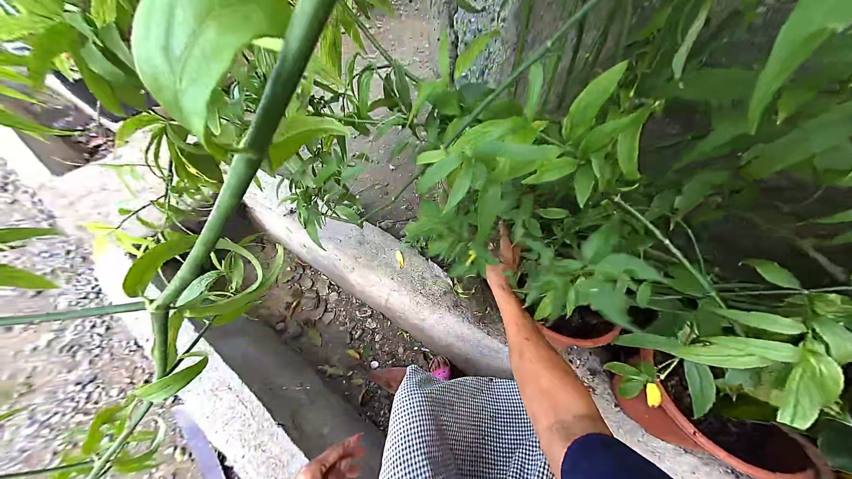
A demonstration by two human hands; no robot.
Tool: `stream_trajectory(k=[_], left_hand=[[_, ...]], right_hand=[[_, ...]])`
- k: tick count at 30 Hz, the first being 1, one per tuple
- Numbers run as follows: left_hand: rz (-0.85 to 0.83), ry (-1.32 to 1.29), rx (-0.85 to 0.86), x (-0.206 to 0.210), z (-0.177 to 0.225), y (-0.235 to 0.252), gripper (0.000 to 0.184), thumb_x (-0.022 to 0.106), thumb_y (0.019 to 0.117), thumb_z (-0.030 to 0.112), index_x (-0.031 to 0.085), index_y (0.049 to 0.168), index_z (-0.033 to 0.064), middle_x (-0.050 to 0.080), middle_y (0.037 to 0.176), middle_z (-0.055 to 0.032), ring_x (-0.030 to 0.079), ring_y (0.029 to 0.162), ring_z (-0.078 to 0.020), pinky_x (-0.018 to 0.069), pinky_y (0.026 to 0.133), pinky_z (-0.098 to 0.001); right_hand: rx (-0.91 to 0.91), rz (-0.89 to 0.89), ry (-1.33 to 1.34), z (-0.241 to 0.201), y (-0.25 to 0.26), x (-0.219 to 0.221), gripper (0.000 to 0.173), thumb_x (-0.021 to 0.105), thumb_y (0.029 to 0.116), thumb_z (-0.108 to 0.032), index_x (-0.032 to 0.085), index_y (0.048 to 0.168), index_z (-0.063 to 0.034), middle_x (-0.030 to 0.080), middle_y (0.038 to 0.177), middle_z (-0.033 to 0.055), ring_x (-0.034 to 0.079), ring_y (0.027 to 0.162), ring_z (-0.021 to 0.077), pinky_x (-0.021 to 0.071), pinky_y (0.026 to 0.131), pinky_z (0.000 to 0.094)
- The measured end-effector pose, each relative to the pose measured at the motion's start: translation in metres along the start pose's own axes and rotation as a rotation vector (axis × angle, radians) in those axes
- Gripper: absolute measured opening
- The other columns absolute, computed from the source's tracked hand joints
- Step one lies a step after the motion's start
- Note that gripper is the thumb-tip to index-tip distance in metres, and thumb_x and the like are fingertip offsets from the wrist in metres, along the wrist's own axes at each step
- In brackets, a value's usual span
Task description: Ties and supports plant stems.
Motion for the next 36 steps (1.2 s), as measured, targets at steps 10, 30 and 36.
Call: stream_trajectory(k=[10,30,36], left_hand=[[0.0,0.281,0.63,0.073,0.111,0.147,0.042,0.05,0.095,-0.004,0.06,0.135,-0.0087,0.057,0.143,-0.0257,0.06,0.131,-0.0329,0.0474,0.11,-0.0418],[-0.024,0.862,-0.053,0.116,0.154,0.249,0.052,0.039,0.1094,0.016,0.033,0.161,0.0123,0.063,0.137,-0.0242,0.06,0.128,-0.0419,0.0333,0.116,-0.0583],[0.035,0.753,-0.1,0.119,0.163,0.242,0.047,0.033,0.1121,0.026,0.041,0.156,0.0117,0.064,0.132,-0.0258,0.064,0.118,-0.046,0.0481,0.098,-0.0623]], right_hand=[[0.065,-0.5,-0.434,-0.028,-0.033,-0.018,0.062,0.052,0.1019,0.001,0.028,0.159,0.004,0.049,0.148,0.0343,0.053,0.134,0.0496,0.0397,0.113,0.0587],[0.095,-0.773,-0.407,-0.037,-0.039,-0.042,0.074,0.048,0.1049,-0.003,0.006,0.166,-0.0104,0.048,0.154,0.0245,0.053,0.137,0.0398,0.0384,0.115,0.0522],[0.138,-0.823,-0.018,-0.068,-0.027,-0.058,0.061,0.068,0.0998,-0.017,0.041,0.153,-0.0019,0.066,0.124,0.0194,0.067,0.094,0.0215,0.0546,0.085,0.0371]])
Point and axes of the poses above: each hand's wrist, its own y-axis towards the middle knuckle, its own x-axis out of the palm, z = x × y, the point moved 1 cm from there along y, towards the middle knuckle
